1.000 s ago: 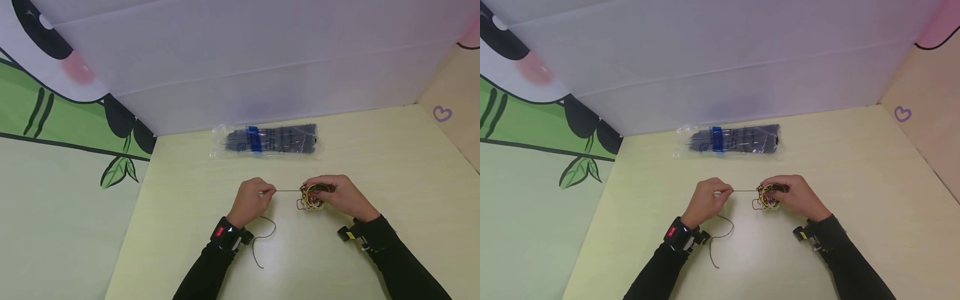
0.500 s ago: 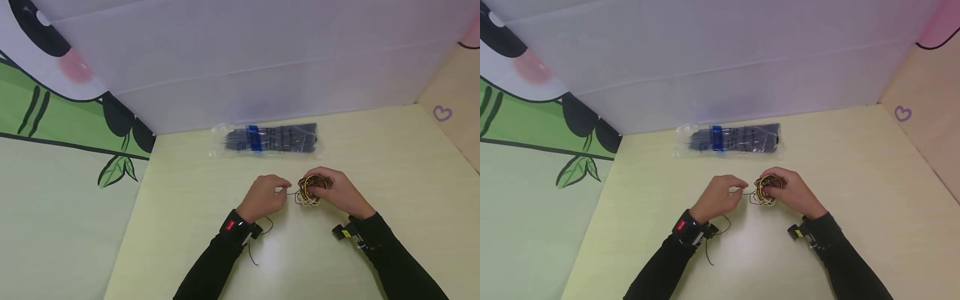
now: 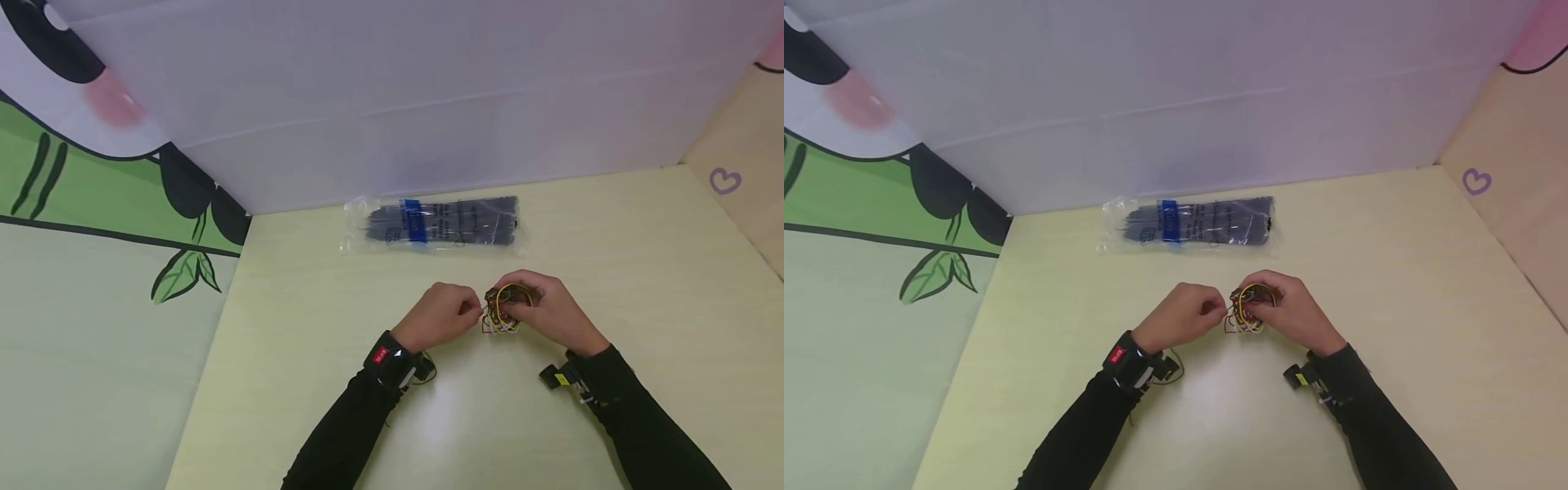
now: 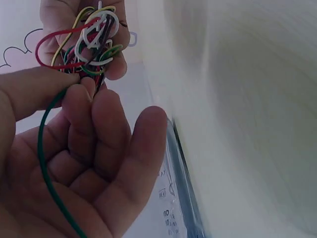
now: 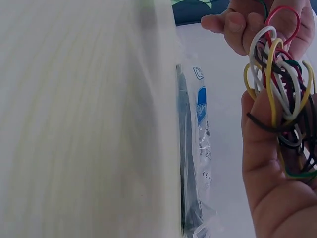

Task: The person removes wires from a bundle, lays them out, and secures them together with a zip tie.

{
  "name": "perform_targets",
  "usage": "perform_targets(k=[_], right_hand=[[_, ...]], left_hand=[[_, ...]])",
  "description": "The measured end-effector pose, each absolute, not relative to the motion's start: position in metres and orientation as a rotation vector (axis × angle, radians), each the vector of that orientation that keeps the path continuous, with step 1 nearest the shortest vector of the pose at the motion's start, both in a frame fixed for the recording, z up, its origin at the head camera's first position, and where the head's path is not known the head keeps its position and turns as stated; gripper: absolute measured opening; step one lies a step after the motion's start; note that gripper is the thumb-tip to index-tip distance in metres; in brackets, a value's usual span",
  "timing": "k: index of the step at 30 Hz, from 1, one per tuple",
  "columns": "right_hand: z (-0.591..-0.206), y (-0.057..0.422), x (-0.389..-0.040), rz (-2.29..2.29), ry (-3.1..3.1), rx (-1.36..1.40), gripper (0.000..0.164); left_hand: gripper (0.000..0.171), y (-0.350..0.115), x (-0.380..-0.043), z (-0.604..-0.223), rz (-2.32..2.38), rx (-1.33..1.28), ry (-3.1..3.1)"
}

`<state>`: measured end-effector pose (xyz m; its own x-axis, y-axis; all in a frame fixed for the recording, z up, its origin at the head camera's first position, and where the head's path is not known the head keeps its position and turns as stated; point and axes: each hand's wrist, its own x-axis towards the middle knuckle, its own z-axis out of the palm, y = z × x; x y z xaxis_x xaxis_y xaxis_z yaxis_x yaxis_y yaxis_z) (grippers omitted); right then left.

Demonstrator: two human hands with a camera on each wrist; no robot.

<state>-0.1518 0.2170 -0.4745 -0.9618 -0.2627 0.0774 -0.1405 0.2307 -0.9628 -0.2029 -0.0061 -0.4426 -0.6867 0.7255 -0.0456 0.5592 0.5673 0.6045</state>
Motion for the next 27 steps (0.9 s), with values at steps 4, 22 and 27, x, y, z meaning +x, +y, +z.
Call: perform_targets(k=[4,22,27], right_hand=[[-0.474,0.216,-0.152,-1.816,2.454,-0.348,0.027],[-0.475,0.237,-0.154,-1.723,2.71,-0.018,0.021],[-0.478,0.242,-0.153,-1.645,2.782,-0.022,0.02]], left_hand=[[0.012,-0.009,-0.203,-0.441,0.752,1.053,2.545],[0.014,-0.025,-0.212,-0.445,0.678,1.114,2.689],[0.015,-0.027,-0.219,-0.451,0.656,1.098,2.7]])
